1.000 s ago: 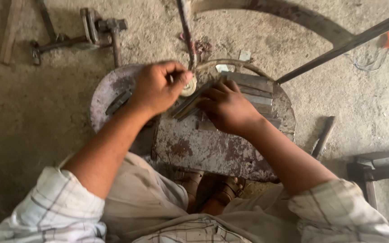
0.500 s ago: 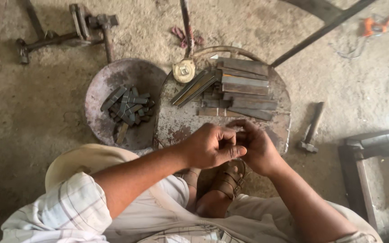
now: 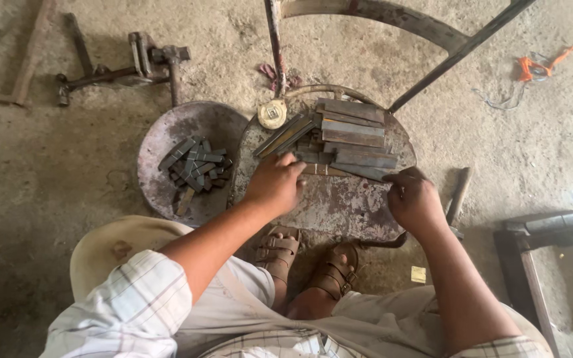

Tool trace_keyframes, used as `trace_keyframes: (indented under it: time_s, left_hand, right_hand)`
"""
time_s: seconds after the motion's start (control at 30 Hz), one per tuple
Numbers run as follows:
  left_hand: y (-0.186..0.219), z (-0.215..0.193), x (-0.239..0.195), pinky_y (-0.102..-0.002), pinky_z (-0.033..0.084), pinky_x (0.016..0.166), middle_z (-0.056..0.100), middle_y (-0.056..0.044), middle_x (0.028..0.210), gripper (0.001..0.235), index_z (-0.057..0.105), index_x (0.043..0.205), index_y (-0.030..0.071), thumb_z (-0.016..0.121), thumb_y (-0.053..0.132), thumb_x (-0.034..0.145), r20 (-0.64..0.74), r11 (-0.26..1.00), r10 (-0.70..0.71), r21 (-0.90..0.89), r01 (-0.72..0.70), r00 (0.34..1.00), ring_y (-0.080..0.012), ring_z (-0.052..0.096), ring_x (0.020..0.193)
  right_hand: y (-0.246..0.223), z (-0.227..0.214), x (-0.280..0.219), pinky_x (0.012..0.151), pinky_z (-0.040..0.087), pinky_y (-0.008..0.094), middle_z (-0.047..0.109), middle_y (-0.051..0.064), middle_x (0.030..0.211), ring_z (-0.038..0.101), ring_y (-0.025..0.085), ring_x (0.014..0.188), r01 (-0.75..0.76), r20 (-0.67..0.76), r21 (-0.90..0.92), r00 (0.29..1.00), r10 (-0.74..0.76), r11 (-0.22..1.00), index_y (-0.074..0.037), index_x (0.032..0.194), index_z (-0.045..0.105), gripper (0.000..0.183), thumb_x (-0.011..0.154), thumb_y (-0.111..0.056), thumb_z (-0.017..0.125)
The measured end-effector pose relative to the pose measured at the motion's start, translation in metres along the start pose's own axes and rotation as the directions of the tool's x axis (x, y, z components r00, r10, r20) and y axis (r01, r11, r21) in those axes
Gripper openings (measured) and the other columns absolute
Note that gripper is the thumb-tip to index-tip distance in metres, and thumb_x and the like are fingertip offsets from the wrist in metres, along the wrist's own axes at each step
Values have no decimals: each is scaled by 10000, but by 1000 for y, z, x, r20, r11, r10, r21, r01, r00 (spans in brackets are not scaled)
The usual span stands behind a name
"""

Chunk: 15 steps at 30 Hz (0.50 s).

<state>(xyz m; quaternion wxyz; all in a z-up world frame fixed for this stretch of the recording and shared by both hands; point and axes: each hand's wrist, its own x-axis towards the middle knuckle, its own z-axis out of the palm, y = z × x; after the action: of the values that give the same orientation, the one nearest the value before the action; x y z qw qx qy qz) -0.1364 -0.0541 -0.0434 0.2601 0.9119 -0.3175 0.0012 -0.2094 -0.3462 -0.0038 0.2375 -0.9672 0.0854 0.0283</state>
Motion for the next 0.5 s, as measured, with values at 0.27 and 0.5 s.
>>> trace_keyframes:
  time_s: [0.27,0.5]
  left_hand:
    - [-13,27,8,-451,559,846,658,-119,1098,274,739,1142,5,678,82,886,-100,995,36,101,-26,994,-323,638,1039]
    - [-11,10,8,-443,539,916,683,-62,1076,264,768,1037,86,808,194,800,52,997,8,-77,-4,999,-307,647,1069]
  right_hand:
    - [36,31,9,963,560,439,681,181,1238,642,360,1176,157,-205,-210,958,-200,965,-17,1152,763,296,908,-181,738]
    - [34,23,7,954,573,411,724,136,1164,695,293,1076,130,-152,-97,978,-144,987,-47,1024,793,180,877,-150,780]
